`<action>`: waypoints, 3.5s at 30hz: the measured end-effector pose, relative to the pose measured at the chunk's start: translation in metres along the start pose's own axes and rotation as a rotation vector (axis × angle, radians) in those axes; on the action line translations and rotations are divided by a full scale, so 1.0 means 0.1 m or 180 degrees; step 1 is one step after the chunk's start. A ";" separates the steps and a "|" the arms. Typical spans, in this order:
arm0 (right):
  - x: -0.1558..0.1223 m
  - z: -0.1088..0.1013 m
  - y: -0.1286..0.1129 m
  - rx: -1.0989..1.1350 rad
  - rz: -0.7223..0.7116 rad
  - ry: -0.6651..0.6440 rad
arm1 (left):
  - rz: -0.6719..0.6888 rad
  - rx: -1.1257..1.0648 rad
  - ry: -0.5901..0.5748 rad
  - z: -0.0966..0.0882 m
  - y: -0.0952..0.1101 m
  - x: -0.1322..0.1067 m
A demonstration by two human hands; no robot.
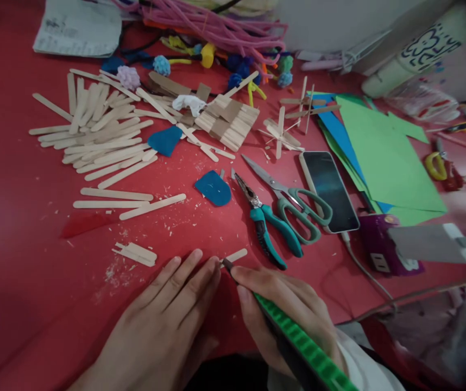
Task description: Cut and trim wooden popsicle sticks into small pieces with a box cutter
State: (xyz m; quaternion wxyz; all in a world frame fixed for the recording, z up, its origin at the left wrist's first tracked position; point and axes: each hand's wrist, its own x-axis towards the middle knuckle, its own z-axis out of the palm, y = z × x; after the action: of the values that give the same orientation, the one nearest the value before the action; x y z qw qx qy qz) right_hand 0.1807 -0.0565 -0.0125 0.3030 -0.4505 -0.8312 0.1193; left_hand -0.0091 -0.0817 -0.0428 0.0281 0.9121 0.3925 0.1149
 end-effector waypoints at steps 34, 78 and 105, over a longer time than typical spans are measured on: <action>-0.10 0.03 -0.04 0.0031 0.0417 0.0143 | -0.0245 -0.0219 0.0201 0.04 0.05 0.00; -0.09 0.08 -0.08 0.0326 0.0116 0.0033 | -0.0421 -0.0127 0.0490 -0.02 0.11 0.01; -0.18 0.11 -0.15 0.0322 0.0747 0.0315 | -0.0486 0.0005 0.0471 -0.02 0.13 0.02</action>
State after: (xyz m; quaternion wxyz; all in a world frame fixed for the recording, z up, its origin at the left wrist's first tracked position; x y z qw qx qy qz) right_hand 0.1713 -0.0791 -0.0208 0.3499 -0.5341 -0.7499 0.1733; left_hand 0.0013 -0.0897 -0.0386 0.0070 0.8686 0.4619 0.1791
